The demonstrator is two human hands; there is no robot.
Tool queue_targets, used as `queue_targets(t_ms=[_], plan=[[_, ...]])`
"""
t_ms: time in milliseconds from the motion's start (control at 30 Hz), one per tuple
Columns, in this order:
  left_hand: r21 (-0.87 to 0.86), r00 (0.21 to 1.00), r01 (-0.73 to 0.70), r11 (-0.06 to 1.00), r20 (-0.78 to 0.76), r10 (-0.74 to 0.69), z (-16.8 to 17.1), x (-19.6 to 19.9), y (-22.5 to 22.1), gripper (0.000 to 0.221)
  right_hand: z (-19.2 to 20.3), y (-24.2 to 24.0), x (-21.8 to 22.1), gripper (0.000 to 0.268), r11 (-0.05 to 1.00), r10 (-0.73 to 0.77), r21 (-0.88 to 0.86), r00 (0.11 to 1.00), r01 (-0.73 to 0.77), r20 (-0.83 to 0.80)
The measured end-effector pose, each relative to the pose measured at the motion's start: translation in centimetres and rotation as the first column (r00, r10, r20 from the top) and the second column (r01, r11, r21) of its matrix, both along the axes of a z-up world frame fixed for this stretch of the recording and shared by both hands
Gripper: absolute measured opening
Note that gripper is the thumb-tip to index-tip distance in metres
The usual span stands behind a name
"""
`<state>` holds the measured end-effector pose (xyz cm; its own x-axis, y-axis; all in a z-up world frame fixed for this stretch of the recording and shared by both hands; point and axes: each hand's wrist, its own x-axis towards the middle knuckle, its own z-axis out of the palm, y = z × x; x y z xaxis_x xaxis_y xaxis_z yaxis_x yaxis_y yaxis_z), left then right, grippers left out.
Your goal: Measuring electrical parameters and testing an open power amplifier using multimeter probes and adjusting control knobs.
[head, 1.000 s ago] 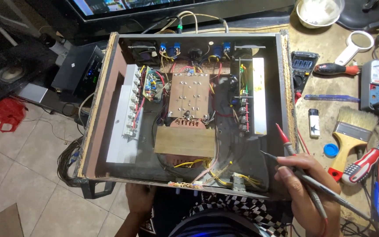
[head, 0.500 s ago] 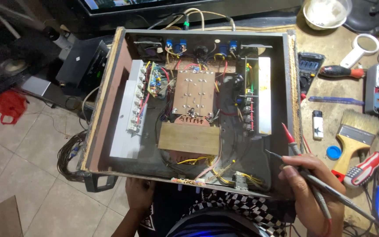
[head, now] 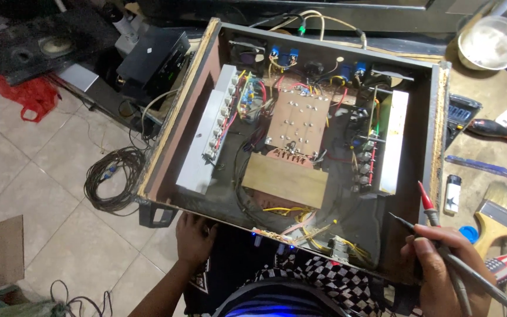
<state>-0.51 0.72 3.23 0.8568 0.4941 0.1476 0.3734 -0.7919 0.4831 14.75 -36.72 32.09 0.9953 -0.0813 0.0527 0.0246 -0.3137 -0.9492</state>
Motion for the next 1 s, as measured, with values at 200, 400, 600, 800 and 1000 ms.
queue_targets(t_ms=[200,400,600,800,1000], plan=[[-0.063,0.996,-0.031,0.998,-0.089,0.026,1.2,-0.1,0.0,0.052,0.5,1.0,-0.6,0.012,0.997,-0.062,-0.056,0.998,0.062,-0.008],[0.002,0.999,-0.003,1.000,-0.051,0.004,0.3,-0.3,0.4,0.048,0.2,0.7,-0.6,0.011,0.999,-0.034,-0.036,0.999,0.033,-0.014],[-0.001,0.999,-0.016,1.000,-0.033,0.016,0.2,-0.4,0.4,0.045,-0.7,0.2,-0.3,0.013,0.998,0.012,-0.060,0.997,-0.008,0.074],[0.006,0.998,-0.029,1.000,-0.047,0.029,-0.8,-0.6,0.6,0.047,-0.8,0.1,-0.4,0.012,0.998,0.020,-0.061,0.998,-0.016,0.066],[-0.044,0.991,-0.058,0.997,-0.123,0.052,0.0,-0.4,0.4,0.050,-0.2,0.5,-0.6,0.013,0.997,0.011,-0.079,0.998,-0.006,0.055]])
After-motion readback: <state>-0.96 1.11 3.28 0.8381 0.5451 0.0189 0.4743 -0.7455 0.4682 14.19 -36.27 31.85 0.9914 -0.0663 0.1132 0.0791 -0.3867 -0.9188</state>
